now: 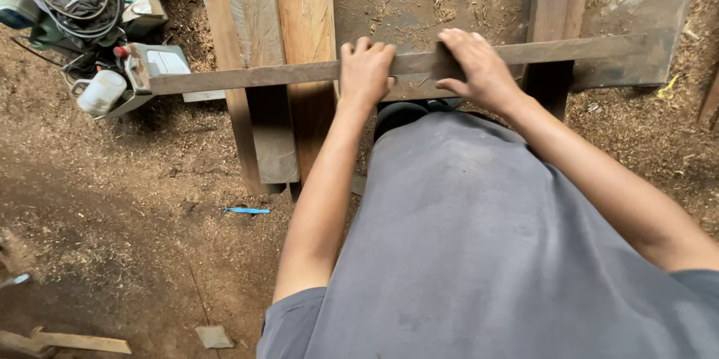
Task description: The person sands a long wooden plank by hand using a small piece of sandpaper, moving it back and forth along the surface and edges.
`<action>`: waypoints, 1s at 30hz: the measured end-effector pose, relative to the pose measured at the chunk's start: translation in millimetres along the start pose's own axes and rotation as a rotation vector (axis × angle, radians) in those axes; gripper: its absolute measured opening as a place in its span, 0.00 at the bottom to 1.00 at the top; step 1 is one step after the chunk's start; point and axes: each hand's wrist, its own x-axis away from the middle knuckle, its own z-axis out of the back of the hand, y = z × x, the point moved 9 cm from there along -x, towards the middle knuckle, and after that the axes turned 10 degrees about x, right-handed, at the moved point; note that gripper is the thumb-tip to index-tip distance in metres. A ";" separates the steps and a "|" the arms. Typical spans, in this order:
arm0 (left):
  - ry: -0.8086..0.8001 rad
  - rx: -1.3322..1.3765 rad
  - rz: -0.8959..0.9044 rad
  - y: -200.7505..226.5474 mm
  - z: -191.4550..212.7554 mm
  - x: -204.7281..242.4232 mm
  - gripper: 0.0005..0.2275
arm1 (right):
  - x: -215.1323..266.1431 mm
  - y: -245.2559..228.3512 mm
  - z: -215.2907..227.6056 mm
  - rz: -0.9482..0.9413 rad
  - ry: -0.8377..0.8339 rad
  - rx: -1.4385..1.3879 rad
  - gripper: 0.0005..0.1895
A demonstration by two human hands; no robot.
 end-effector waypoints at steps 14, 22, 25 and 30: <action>0.047 0.117 0.020 23.9 -19.4 -2.4 0.18 | 9.5 13.9 21.4 -0.086 -0.014 -0.061 0.41; 0.062 0.073 0.018 25.0 -17.0 -1.6 0.18 | -13.6 -9.2 11.9 0.029 -0.061 -0.142 0.36; 0.047 0.082 0.031 24.5 -18.6 -1.7 0.19 | 6.0 5.2 23.1 -0.043 -0.050 -0.139 0.30; 0.062 0.041 0.004 24.9 -21.0 -4.5 0.18 | 10.7 -7.1 34.6 0.022 0.083 -0.077 0.33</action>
